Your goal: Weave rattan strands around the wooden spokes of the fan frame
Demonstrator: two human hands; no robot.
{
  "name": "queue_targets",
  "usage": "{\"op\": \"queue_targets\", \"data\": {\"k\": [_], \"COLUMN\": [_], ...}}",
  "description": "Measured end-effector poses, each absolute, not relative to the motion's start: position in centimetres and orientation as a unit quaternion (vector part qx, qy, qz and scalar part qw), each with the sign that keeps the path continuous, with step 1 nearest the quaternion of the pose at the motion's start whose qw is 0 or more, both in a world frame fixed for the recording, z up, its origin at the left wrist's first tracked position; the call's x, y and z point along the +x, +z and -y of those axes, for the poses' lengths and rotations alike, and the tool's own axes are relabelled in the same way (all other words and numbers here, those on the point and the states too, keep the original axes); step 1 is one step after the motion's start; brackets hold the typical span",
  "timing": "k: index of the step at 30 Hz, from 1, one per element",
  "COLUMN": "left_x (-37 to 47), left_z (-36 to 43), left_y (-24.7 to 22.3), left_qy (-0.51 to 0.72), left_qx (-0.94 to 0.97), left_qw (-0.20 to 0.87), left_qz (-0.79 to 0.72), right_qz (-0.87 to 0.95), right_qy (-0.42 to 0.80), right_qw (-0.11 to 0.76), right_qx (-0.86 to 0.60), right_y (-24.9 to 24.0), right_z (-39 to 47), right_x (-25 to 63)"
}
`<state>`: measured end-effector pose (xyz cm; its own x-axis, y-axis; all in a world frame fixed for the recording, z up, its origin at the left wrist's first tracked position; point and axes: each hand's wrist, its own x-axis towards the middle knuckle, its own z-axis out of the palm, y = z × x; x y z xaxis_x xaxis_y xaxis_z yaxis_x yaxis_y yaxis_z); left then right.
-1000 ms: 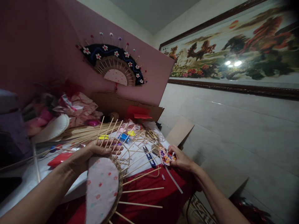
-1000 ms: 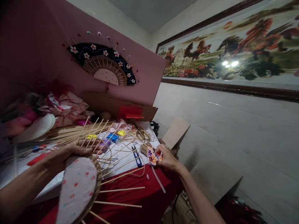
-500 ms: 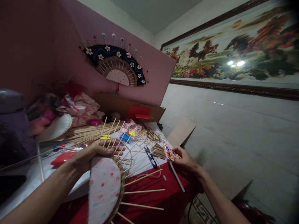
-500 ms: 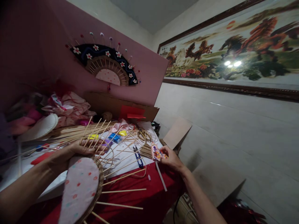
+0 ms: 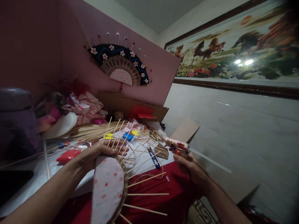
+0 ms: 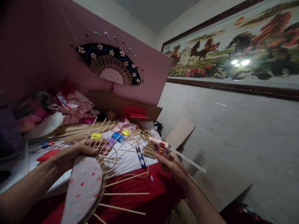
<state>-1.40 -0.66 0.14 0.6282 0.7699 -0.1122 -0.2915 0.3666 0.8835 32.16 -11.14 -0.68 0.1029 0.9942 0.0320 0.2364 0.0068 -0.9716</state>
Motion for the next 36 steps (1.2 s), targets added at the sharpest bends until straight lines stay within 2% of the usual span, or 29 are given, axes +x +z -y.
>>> {"op": "queue_targets", "data": {"k": [4, 9, 14, 21, 32, 36], "left_x": [-1.3, -1.3, -1.3, -1.3, -1.3, -1.3], "left_z": [0.9, 1.1, 0.8, 1.4, 1.4, 1.3], "left_y": [0.0, 0.1, -0.1, 0.4, 0.4, 0.3], "left_qy": [0.33, 0.328, 0.325, 0.331, 0.326, 0.327], "left_qx": [0.465, 0.461, 0.459, 0.463, 0.467, 0.465], "left_qw": [0.78, 0.786, 0.787, 0.781, 0.784, 0.785], "left_qz": [-0.257, -0.25, -0.254, -0.257, -0.248, -0.246], "right_qz": [0.537, 0.582, 0.631, 0.628, 0.634, 0.625], "right_qy": [0.444, 0.472, 0.434, 0.397, 0.407, 0.407], "right_qw": [0.458, 0.367, 0.279, 0.276, 0.25, 0.267], "right_qx": [-0.552, -0.552, -0.579, -0.609, -0.608, -0.611], "right_y": [1.3, 3.2, 3.4, 3.5, 4.2, 4.0], "right_z": [12.7, 13.0, 11.8, 11.2, 11.2, 11.5], "right_x": [28.3, 25.3, 24.4, 23.9, 24.0, 24.4]}}
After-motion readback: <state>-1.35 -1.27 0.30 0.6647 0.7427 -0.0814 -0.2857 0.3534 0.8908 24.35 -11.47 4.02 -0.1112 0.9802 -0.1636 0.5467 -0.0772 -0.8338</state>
